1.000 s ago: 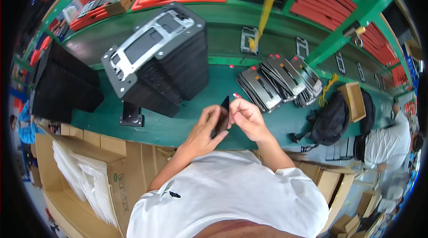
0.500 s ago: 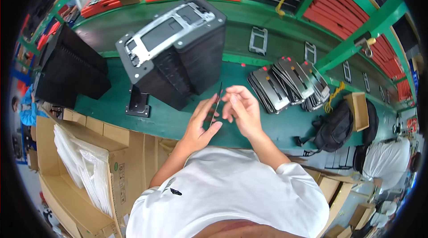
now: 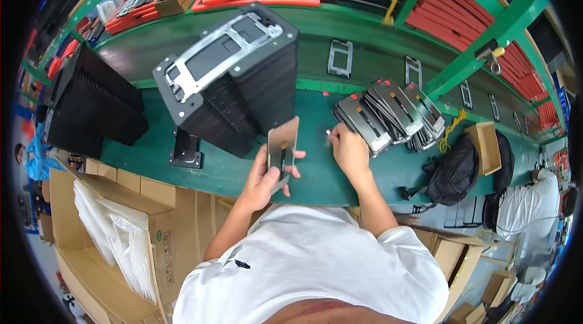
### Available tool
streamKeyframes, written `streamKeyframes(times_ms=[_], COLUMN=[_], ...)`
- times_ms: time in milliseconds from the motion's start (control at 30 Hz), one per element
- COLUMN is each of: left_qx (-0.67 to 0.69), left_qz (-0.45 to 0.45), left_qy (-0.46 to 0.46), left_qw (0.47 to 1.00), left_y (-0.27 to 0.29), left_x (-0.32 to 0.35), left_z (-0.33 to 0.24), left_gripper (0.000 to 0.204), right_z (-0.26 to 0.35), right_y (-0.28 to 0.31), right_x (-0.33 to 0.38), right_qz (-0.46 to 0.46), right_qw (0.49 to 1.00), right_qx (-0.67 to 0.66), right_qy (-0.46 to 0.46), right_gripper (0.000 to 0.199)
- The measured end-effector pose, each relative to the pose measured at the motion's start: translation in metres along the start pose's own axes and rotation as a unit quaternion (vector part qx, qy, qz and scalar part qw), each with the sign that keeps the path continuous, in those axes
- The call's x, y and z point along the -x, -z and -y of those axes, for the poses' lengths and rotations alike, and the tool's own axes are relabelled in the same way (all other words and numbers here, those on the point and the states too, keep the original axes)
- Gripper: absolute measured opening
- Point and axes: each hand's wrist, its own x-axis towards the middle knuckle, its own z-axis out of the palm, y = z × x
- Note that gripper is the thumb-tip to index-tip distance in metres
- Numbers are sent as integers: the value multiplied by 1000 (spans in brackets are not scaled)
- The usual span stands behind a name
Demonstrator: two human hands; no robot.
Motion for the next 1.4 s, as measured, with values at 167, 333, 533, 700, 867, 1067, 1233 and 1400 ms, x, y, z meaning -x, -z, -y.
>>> streamKeyframes(times_ms=[167,333,533,700,867,1067,1233,1400], left_qx=[14,-9,-192,-363,-529,-632,-627,-642], left_qz=[12,14,-54,-224,-236,-201,-187,-206], left_qy=[-2,-62,-288,-350,-231,-138,-138,-141], left_qw=[1000,998,937,834,782,736,743,725], left_y=[-7,-8,-16,-21,3,1,4,-4], left_x=[3,8,-3,-24,-50,-91,-102,-97], left_z=[-32,-67,-151,-216,-237,-235,-234,-234], left_gripper=[75,83,85,70,61,64,73,79], right_z=[41,106,163,165,140,139,131,120], right_y=[23,83,90,88,81,83,98,100], right_x=[0,-10,-70,-89,-134,-146,-147,-147], right_qz=[-37,143,454,-25,-119,-63,-32,31], right_qw=[979,799,674,747,750,798,866,887], right_qx=[-189,-537,-276,-499,-578,-522,-329,-282], right_qy=[71,228,514,438,299,295,375,363], right_gripper=[19,28,26,16,25,35,49,57])
